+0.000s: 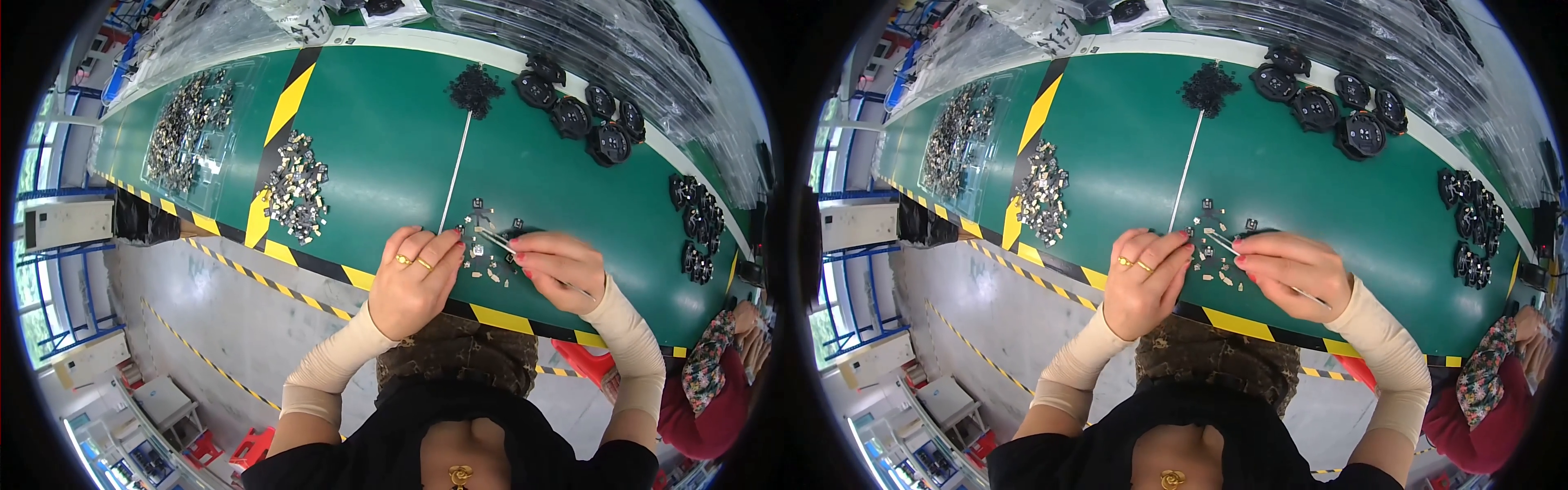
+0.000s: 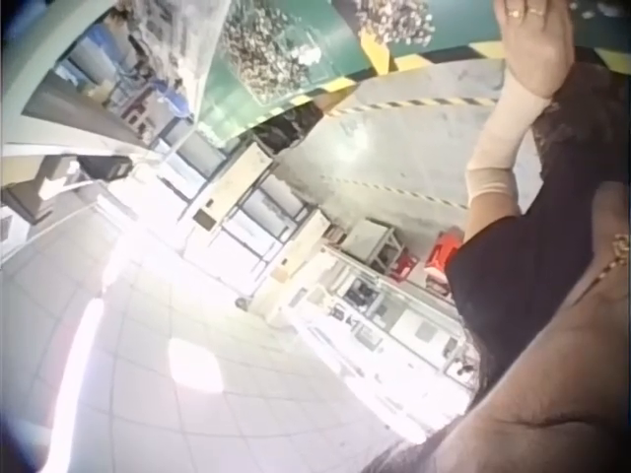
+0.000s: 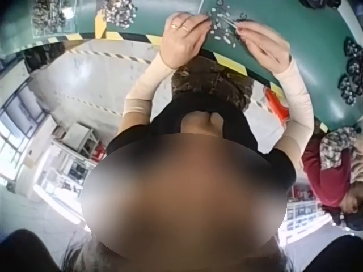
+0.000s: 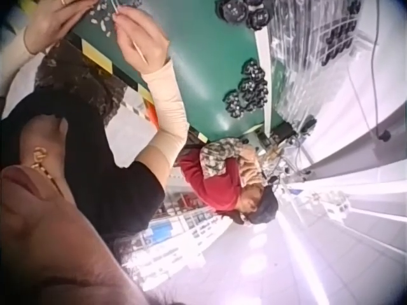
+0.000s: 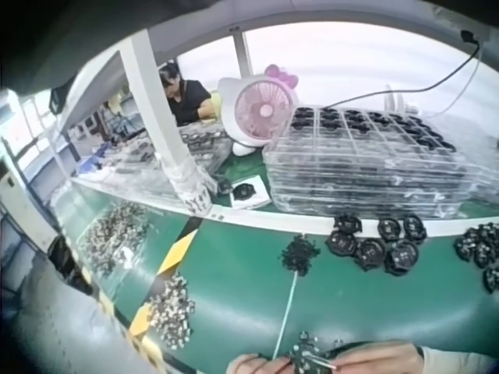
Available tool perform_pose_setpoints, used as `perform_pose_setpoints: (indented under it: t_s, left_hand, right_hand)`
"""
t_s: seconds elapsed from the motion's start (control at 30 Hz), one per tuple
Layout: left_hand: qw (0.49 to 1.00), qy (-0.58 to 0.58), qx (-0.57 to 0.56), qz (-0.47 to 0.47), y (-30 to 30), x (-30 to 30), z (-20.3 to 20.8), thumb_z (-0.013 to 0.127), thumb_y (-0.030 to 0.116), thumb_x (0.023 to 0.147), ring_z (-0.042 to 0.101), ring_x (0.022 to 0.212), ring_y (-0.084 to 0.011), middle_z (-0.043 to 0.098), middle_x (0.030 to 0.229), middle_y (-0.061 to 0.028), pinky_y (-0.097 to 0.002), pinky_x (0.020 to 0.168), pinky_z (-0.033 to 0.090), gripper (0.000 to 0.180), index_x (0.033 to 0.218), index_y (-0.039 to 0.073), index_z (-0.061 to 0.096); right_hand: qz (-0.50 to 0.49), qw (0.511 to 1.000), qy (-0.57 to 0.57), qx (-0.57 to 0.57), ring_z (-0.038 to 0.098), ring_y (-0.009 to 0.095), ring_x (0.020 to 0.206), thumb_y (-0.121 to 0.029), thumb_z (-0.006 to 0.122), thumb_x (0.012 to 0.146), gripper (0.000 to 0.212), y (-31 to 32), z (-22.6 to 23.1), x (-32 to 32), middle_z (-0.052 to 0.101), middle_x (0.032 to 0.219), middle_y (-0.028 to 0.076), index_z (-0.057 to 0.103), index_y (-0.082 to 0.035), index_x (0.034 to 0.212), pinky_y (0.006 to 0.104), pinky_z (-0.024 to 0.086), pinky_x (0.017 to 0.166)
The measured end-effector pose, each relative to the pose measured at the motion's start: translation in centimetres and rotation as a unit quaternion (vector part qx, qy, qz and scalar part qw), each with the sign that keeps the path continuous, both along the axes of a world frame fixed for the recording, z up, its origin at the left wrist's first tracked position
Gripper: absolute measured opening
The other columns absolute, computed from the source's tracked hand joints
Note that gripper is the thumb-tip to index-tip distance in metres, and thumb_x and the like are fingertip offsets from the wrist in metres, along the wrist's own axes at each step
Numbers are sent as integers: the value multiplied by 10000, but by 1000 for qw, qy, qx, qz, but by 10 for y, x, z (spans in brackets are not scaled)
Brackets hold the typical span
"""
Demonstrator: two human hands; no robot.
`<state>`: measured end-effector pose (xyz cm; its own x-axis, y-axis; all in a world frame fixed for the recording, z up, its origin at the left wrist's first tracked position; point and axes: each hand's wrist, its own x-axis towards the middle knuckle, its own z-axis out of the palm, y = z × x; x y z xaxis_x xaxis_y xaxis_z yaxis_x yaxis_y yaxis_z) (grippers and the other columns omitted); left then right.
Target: The person assembles small metal pins and plastic inserts into black circular component housings, taking the parts from a parts tray. The person uses tweezers to pick up and insert the small parts into the housings.
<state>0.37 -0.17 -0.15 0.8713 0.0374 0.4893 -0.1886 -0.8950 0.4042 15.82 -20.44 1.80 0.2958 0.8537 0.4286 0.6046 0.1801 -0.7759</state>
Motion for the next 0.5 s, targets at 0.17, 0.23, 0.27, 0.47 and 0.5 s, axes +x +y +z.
perform_pose_setpoints:
  t_s: [0.17,0.23,0.27,0.47,0.5]
  left_hand:
    - [1000,3,-18,-16,1,0,2,734,-7,737,557,942,-273,603,1100,-81,-439,881,465,291,1025,5,694]
    - [1000,-1,-24,-16,0,-1,1,731,-10,738,553,946,-275,608,1091,-77,-441,880,465,293,1028,6,691]
    - [1000,-1,-24,-16,0,-1,1,731,-10,738,553,946,-275,608,1091,-77,-441,880,465,293,1028,6,691]
    - [998,-44,-26,-27,2,-7,-6,750,0,698,543,947,-277,604,1049,-74,-423,845,473,332,1023,39,693]
    - [998,-55,-4,-35,1,-7,-4,756,9,689,546,936,-261,611,1045,-59,-415,833,475,330,1011,53,696]
  right_hand:
    - [21,1000,7,-9,693,304,881,125,670,753,299,-5,0,-5,663,1112,201,672,66,1046,366,570,745]
    - [19,1000,1,-10,696,302,872,124,661,744,312,-5,-3,-6,667,1118,202,673,57,1049,359,571,743]
    - [18,1000,-5,-12,699,300,864,122,652,734,326,-5,-4,-6,671,1124,204,675,49,1051,352,572,741]
    - [45,999,8,-19,692,346,924,111,659,742,336,-5,-3,-4,671,1124,214,668,57,1074,375,570,785]
    - [45,999,8,-19,692,346,924,111,659,742,336,-6,-2,-4,671,1124,214,668,57,1074,375,570,785]
